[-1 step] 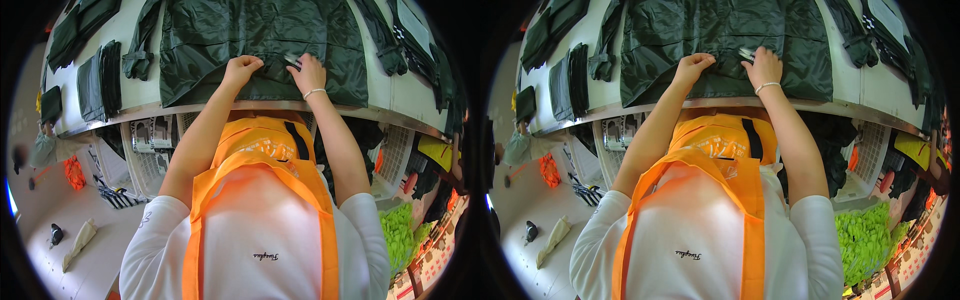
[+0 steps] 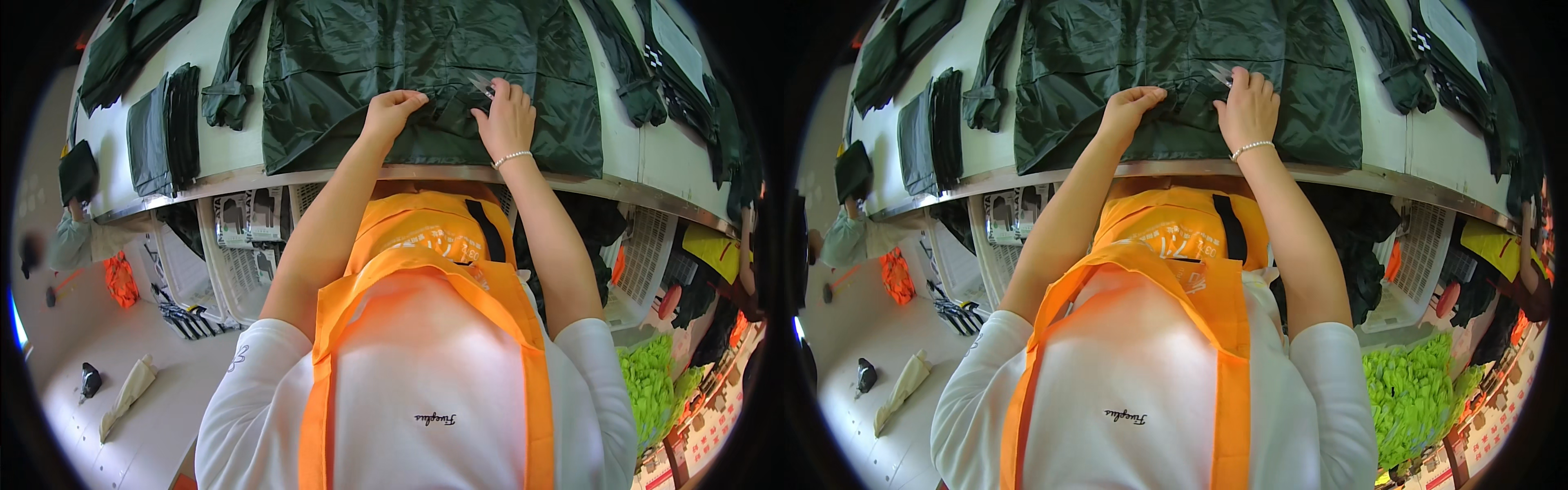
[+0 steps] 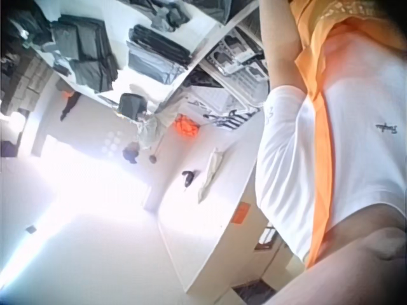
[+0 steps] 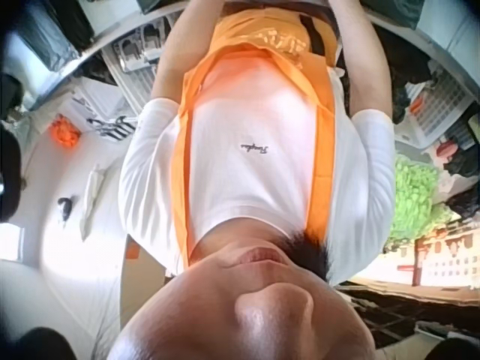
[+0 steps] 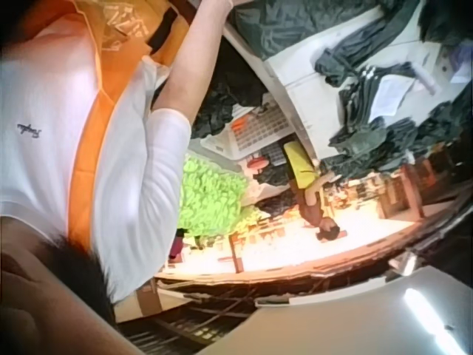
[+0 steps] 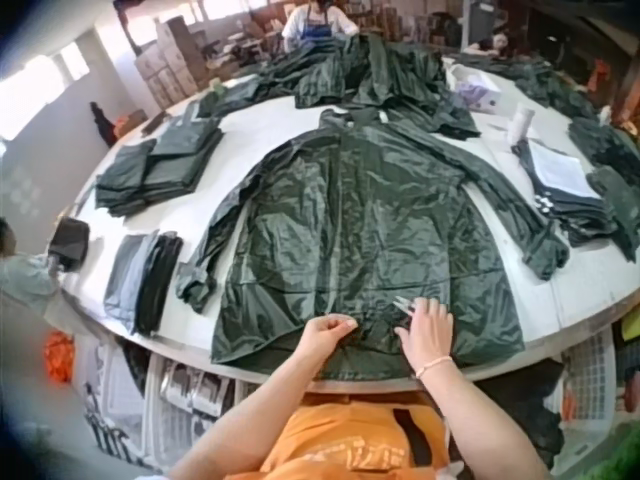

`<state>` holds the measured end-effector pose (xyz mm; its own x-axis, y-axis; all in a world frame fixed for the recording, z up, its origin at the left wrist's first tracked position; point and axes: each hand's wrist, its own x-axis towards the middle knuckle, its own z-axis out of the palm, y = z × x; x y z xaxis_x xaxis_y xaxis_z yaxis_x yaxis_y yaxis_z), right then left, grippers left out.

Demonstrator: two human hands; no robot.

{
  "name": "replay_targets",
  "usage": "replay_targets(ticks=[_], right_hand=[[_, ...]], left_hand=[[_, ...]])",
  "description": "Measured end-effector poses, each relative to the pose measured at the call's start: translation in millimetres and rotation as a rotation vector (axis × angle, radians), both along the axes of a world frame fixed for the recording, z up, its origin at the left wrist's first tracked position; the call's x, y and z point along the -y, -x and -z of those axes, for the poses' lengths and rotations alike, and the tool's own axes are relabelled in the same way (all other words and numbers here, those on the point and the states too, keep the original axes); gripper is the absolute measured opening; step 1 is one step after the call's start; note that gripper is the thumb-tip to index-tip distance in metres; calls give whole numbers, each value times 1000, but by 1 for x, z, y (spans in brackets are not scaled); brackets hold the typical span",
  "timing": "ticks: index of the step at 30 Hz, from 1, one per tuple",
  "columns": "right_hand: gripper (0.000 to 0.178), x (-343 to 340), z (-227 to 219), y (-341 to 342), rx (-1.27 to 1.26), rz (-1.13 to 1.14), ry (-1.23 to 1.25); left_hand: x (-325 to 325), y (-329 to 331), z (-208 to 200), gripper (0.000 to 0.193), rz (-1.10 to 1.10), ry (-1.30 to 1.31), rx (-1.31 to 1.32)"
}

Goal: The person folds a dark green jacket on a table. They smooth the fabric, fold the sleeves inward, fold the jacket in half, and then fold it again into a compact rectangle. The folded jacket is placed on a stack of similar items.

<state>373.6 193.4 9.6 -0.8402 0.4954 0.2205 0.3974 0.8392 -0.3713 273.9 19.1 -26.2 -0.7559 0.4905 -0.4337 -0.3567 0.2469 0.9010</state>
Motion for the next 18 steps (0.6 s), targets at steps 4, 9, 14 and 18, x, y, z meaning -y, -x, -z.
replay_targets(ticks=[4, 9, 14, 18], right_hand=[[23, 21, -8, -8, -140, -36, 636], [22, 17, -3, -5, 55, -96, 444], [24, 5, 7, -8, -70, -108, 631], [28, -11, 16, -13, -66, -169, 580]], left_hand=[[6, 8, 7, 20, -74, -187, 215], [14, 11, -4, 15, -216, -513, 435], [36, 14, -38, 10, -185, -601, 394], [84, -3, -50, 7, 211, -279, 173]])
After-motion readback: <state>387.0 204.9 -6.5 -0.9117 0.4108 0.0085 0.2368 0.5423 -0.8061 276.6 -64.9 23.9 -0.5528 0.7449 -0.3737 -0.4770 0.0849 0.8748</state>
